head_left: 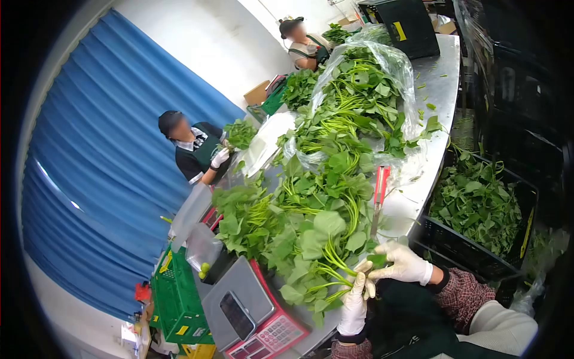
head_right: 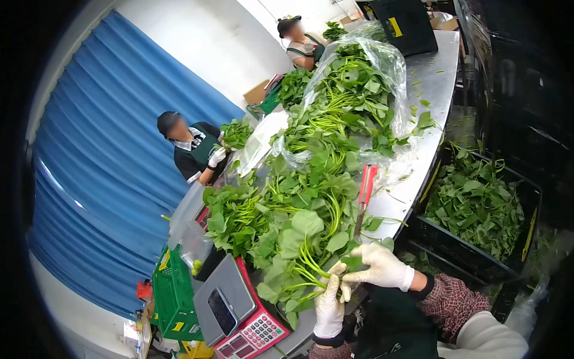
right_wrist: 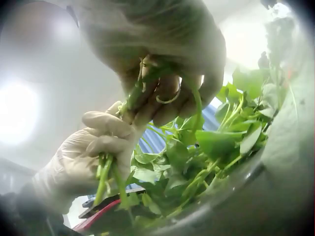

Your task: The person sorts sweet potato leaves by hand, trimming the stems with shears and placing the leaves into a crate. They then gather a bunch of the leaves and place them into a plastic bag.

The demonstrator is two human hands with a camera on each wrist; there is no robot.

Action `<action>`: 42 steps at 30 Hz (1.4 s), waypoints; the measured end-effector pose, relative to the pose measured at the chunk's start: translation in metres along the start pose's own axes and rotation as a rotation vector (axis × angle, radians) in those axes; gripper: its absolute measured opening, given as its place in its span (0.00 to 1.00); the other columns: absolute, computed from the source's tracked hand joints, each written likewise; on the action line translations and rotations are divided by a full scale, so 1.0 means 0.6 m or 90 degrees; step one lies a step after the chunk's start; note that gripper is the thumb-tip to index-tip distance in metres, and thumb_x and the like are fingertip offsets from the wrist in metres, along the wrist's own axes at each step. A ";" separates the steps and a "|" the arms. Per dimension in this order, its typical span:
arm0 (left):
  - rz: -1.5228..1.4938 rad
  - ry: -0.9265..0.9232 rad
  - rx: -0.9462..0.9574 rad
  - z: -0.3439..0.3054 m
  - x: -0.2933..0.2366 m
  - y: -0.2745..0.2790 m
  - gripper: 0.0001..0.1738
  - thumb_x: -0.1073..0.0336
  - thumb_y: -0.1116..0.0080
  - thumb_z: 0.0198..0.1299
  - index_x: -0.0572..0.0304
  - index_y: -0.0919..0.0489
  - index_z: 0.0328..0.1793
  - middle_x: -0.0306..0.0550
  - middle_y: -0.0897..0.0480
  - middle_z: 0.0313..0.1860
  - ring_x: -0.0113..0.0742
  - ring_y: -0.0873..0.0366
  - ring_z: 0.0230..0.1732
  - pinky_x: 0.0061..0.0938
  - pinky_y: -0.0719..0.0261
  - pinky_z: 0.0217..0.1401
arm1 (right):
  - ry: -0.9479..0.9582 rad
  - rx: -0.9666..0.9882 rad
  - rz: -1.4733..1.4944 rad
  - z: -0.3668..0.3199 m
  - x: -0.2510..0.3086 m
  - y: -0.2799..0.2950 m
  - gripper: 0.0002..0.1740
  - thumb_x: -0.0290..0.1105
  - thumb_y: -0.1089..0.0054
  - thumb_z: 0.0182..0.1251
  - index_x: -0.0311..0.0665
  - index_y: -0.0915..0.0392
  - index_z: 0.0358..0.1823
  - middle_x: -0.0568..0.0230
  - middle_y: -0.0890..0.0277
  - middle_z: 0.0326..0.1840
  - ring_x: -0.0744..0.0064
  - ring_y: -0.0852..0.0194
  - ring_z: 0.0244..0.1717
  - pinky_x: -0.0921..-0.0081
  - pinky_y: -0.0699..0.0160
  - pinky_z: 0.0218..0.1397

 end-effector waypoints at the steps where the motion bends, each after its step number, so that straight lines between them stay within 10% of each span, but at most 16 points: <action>1: 0.000 -0.011 -0.013 -0.003 -0.006 0.002 0.17 0.60 0.48 0.67 0.67 0.23 0.52 0.50 0.19 0.46 0.22 0.33 0.18 0.14 0.41 0.18 | -0.039 0.022 0.163 0.004 -0.012 -0.022 0.14 0.38 0.37 0.58 0.39 0.19 0.43 0.58 0.23 0.40 0.60 0.25 0.41 0.69 0.27 0.46; 7: -0.058 -0.085 -0.065 -0.003 -0.002 0.008 0.16 0.58 0.50 0.68 0.64 0.22 0.50 0.56 0.19 0.50 0.21 0.33 0.18 0.13 0.41 0.19 | 0.132 -0.202 -0.316 -0.017 0.018 0.024 0.10 0.28 0.39 0.56 0.33 0.25 0.38 0.55 0.29 0.32 0.53 0.30 0.35 0.63 0.31 0.38; 9: 0.066 -0.020 0.000 -0.008 0.033 -0.020 0.19 0.55 0.53 0.69 0.66 0.22 0.45 0.51 0.17 0.37 0.22 0.33 0.18 0.16 0.38 0.20 | 0.159 -0.338 -0.535 -0.050 0.016 0.071 0.12 0.28 0.40 0.55 0.32 0.27 0.41 0.52 0.31 0.33 0.52 0.31 0.37 0.60 0.33 0.37; 13: -0.055 -0.124 -0.081 -0.011 -0.022 -0.003 0.17 0.56 0.48 0.67 0.66 0.22 0.43 0.43 0.20 0.27 0.22 0.34 0.20 0.16 0.35 0.26 | -0.207 -0.604 -0.463 -0.152 -0.156 0.287 0.24 0.30 0.35 0.51 0.30 0.30 0.50 0.51 0.30 0.42 0.52 0.31 0.45 0.59 0.33 0.47; 15: 0.041 -0.057 -0.049 -0.015 -0.031 -0.001 0.19 0.56 0.47 0.67 0.67 0.23 0.48 0.39 0.23 0.26 0.20 0.35 0.24 0.15 0.36 0.29 | -0.146 -0.616 -0.907 -0.132 -0.049 0.293 0.32 0.31 0.35 0.51 0.31 0.33 0.59 0.50 0.30 0.51 0.54 0.34 0.56 0.62 0.37 0.60; 17: 0.060 -0.028 -0.050 -0.016 -0.014 0.000 0.20 0.56 0.47 0.66 0.68 0.23 0.50 0.37 0.24 0.26 0.20 0.34 0.25 0.15 0.36 0.31 | -0.231 -0.595 -0.900 -0.132 -0.047 0.286 0.36 0.29 0.35 0.51 0.34 0.36 0.65 0.50 0.33 0.59 0.56 0.41 0.65 0.63 0.45 0.69; 19: 0.082 0.017 -0.036 -0.015 0.009 0.001 0.21 0.56 0.46 0.66 0.69 0.23 0.52 0.36 0.25 0.26 0.20 0.34 0.27 0.15 0.36 0.33 | -0.062 -0.502 -0.511 -0.090 0.001 0.218 0.33 0.27 0.36 0.50 0.34 0.32 0.62 0.51 0.31 0.59 0.56 0.36 0.62 0.65 0.40 0.67; 21: 0.227 0.012 0.019 -0.012 0.024 0.000 0.23 0.55 0.46 0.66 0.71 0.23 0.53 0.34 0.25 0.26 0.20 0.32 0.30 0.16 0.35 0.36 | -0.051 -0.217 -0.236 -0.044 0.035 0.139 0.27 0.26 0.35 0.50 0.35 0.26 0.56 0.53 0.27 0.55 0.57 0.30 0.57 0.67 0.34 0.62; 26: 0.404 -0.063 0.016 -0.028 -0.010 -0.002 0.19 0.54 0.43 0.64 0.61 0.20 0.27 0.36 0.22 0.23 0.24 0.28 0.29 0.22 0.32 0.36 | -0.055 -0.018 0.183 0.017 0.034 0.014 0.10 0.28 0.33 0.55 0.32 0.19 0.37 0.62 0.22 0.36 0.74 0.25 0.39 0.77 0.27 0.44; 41: 0.283 -0.078 -0.118 -0.024 0.003 -0.005 0.16 0.57 0.42 0.63 0.64 0.17 0.32 0.39 0.19 0.26 0.25 0.25 0.29 0.23 0.29 0.36 | 0.164 -0.226 -0.424 -0.022 0.084 0.050 0.09 0.31 0.30 0.47 0.41 0.24 0.21 0.67 0.24 0.26 0.66 0.29 0.26 0.75 0.33 0.30; 42: 0.284 -0.080 -0.120 -0.023 0.000 -0.004 0.16 0.57 0.42 0.63 0.64 0.17 0.32 0.39 0.19 0.26 0.25 0.25 0.29 0.23 0.29 0.36 | 0.217 -0.435 -0.374 -0.032 0.078 0.073 0.07 0.31 0.32 0.49 0.42 0.23 0.24 0.68 0.24 0.27 0.69 0.30 0.26 0.76 0.33 0.31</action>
Point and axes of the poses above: each hand's wrist, its own z-axis towards the middle knuckle, its own y-axis out of the back of the hand, x = y × z, the point moved 5 cm from there along z, towards the middle knuckle
